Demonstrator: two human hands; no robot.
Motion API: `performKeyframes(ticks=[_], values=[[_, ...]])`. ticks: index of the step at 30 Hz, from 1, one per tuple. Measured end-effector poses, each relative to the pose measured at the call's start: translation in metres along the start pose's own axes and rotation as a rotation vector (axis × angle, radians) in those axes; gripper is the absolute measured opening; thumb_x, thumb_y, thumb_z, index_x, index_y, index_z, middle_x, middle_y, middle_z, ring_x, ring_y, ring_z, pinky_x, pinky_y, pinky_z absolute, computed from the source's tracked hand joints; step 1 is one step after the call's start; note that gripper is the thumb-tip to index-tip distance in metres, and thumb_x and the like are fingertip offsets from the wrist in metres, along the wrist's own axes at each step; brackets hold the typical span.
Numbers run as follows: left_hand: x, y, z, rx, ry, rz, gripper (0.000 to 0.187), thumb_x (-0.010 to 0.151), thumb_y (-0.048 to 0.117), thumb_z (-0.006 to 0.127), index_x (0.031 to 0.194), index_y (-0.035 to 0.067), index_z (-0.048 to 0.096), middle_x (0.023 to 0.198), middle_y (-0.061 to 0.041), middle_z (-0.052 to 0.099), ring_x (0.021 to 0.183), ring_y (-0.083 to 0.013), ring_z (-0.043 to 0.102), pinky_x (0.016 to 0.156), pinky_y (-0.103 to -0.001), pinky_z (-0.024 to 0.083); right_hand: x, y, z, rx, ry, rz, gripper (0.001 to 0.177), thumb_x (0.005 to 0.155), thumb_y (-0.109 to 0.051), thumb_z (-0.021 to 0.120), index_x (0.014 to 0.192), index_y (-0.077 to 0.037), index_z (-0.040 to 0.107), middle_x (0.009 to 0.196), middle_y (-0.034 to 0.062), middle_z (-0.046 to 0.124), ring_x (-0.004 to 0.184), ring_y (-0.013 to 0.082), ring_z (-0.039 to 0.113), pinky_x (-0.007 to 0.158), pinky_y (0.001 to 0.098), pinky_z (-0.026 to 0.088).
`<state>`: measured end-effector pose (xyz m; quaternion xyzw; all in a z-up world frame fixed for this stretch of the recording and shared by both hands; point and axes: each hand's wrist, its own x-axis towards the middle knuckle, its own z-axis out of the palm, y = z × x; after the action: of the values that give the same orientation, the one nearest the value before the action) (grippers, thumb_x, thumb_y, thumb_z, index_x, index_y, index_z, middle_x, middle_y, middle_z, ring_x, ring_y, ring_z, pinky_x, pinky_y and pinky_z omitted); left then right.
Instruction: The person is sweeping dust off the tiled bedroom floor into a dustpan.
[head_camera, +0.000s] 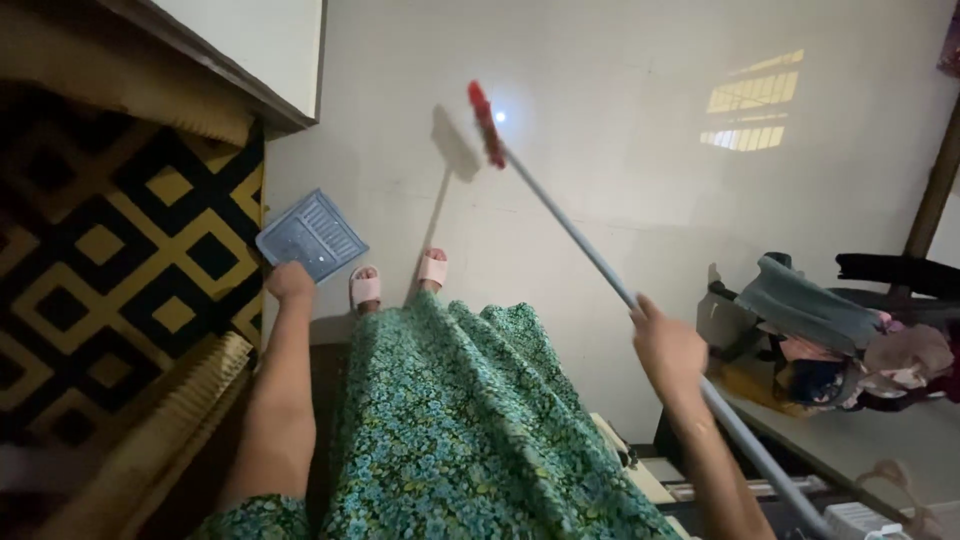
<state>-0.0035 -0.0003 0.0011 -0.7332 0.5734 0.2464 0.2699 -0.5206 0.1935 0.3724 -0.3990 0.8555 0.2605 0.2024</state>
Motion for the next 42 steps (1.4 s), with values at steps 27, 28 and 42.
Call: performKeyframes(ticks=[27, 28, 42], values=[[0.01, -0.064, 0.01, -0.034, 0.038, 0.197, 0.023, 0.097, 0.018, 0.066, 0.102, -0.002, 0.077, 0.108, -0.025, 0.075, 0.099, -0.039, 0.073, 0.084, -0.047, 0.057, -0.093, -0.03, 0.111, -0.051, 0.0, 0.07, 0.041, 0.105, -0.042, 0.047, 0.144, -0.032, 0.058, 0.078, 0.0163, 0.074, 0.071, 0.0387, 0.073, 0.061, 0.0507, 0.058], [0.012, -0.063, 0.011, -0.02, 0.069, 0.205, 0.022, 0.098, 0.016, 0.065, 0.101, -0.001, 0.078, 0.106, -0.024, 0.076, 0.097, -0.0384, 0.074, 0.085, -0.047, 0.057, -0.082, -0.027, 0.131, -0.045, -0.008, 0.089, 0.041, 0.106, -0.039, 0.046, 0.144, -0.029, 0.058, 0.079, 0.0166, 0.074, 0.072, 0.0386, 0.073, 0.062, 0.0516, 0.057], [0.017, -0.058, 0.011, 0.047, 0.124, 0.316, 0.016, 0.091, 0.009, 0.065, 0.088, 0.006, 0.081, 0.095, -0.018, 0.077, 0.088, -0.0352, 0.074, 0.071, -0.043, 0.059, -0.127, -0.121, 0.101, 0.335, -0.368, 0.178, 0.046, 0.1, -0.052, 0.051, 0.142, -0.035, 0.06, 0.119, 0.0153, 0.072, 0.112, 0.0395, 0.068, 0.096, 0.0491, 0.054]])
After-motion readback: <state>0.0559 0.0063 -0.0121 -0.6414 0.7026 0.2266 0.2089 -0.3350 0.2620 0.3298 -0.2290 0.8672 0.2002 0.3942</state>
